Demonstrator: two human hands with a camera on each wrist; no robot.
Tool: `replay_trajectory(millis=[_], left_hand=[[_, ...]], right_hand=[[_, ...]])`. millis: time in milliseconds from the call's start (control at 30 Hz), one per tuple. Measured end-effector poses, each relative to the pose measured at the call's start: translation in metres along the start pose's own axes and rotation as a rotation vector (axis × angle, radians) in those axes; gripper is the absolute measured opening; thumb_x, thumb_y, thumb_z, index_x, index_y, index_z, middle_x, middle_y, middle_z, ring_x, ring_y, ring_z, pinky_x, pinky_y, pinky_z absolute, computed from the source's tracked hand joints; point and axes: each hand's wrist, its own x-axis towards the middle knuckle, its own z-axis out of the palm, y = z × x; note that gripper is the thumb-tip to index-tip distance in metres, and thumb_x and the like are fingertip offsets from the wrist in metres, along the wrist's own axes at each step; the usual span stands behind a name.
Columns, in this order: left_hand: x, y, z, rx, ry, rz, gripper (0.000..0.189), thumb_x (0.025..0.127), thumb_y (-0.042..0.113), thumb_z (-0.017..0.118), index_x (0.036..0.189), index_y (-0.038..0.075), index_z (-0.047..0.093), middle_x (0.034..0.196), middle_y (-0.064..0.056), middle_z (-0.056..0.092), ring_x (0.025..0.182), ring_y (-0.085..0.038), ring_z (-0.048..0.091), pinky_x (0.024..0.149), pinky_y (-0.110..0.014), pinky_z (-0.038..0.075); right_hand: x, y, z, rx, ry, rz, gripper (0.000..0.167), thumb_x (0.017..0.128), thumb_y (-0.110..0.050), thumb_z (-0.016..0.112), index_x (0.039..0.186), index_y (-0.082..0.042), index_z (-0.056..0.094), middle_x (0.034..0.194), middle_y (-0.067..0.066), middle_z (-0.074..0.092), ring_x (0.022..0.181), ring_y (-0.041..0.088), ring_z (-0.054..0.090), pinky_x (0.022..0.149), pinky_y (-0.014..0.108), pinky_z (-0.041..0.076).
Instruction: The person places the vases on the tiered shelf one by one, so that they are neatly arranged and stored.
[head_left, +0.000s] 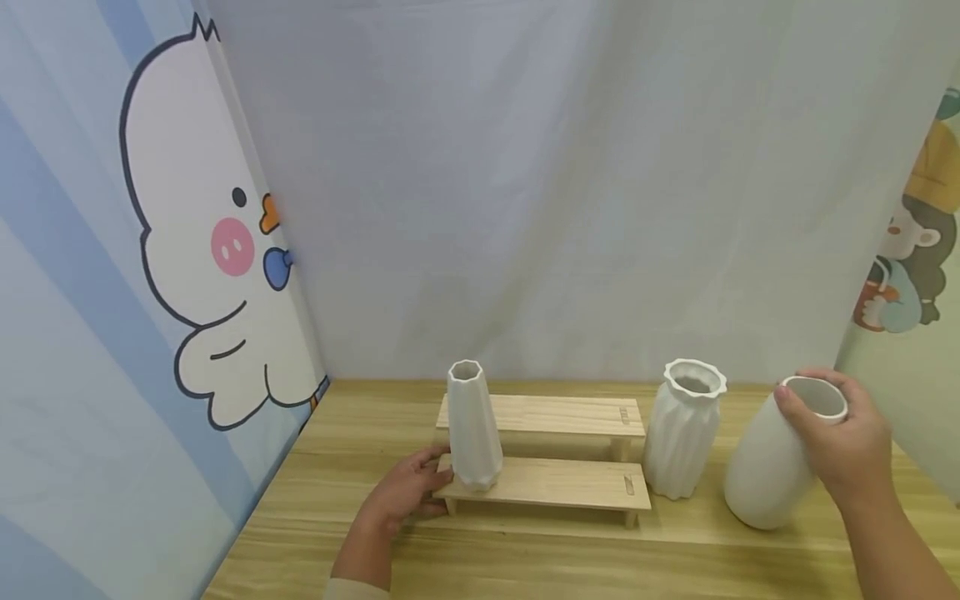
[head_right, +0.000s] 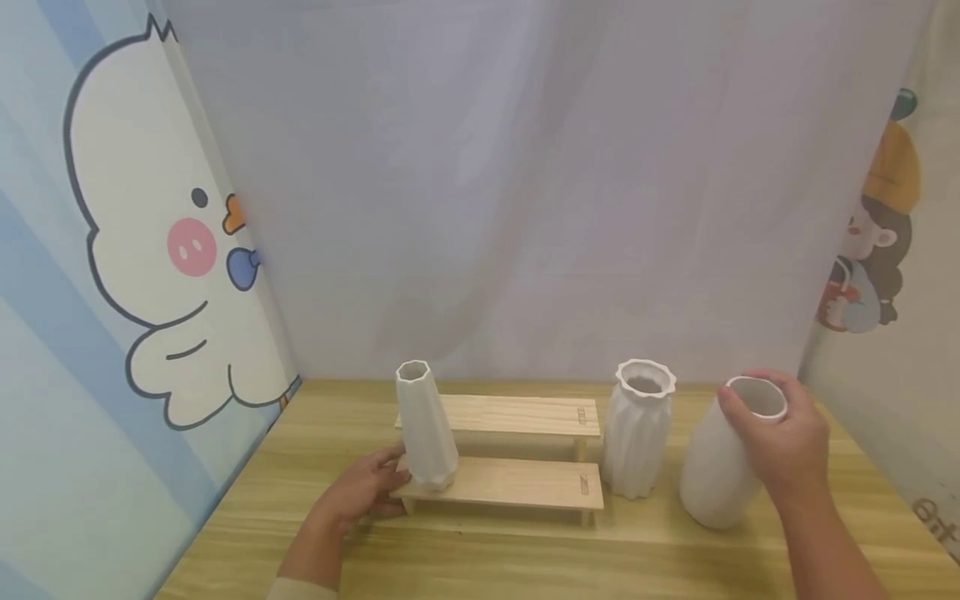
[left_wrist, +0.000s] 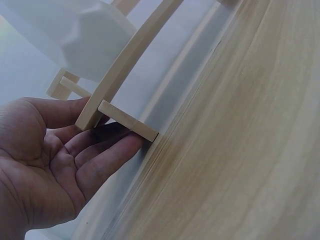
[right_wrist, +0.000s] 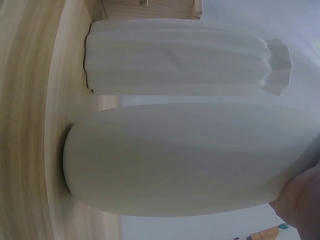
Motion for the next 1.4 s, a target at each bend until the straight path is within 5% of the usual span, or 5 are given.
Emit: replay_trajectory(millis=[167, 1400], left_hand=[[0.000, 0.000, -0.001, -0.014, -0.026, 0.010, 0.059, 0.097, 0.023, 0.062, 0.148, 0.004, 0.039, 0.140, -0.025, 0.052, 0.105, -0.027, 0.067, 0.080, -0.045, 0.059], [-0.001, 0.000, -0.002, 0.012, -0.010, 0.009, 0.061, 0.096, 0.027, 0.063, 0.148, 0.005, 0.040, 0.145, -0.025, 0.047, 0.108, -0.028, 0.065, 0.081, -0.045, 0.058]], right_hand=[[-0.001, -0.005, -0.003, -0.043, -0.048, -0.028, 0.025, 0.089, -0.039, 0.071, 0.111, -0.035, 0.060, 0.087, -0.020, 0.052, 0.073, -0.006, 0.051, 0.050, 0.021, 0.047], [-0.042, -0.061, 0.023, 0.084, -0.275, -0.176, 0.031, 0.092, -0.029, 0.068, 0.120, -0.018, 0.060, 0.096, -0.019, 0.060, 0.077, 0.003, 0.063, 0.056, 0.031, 0.056]])
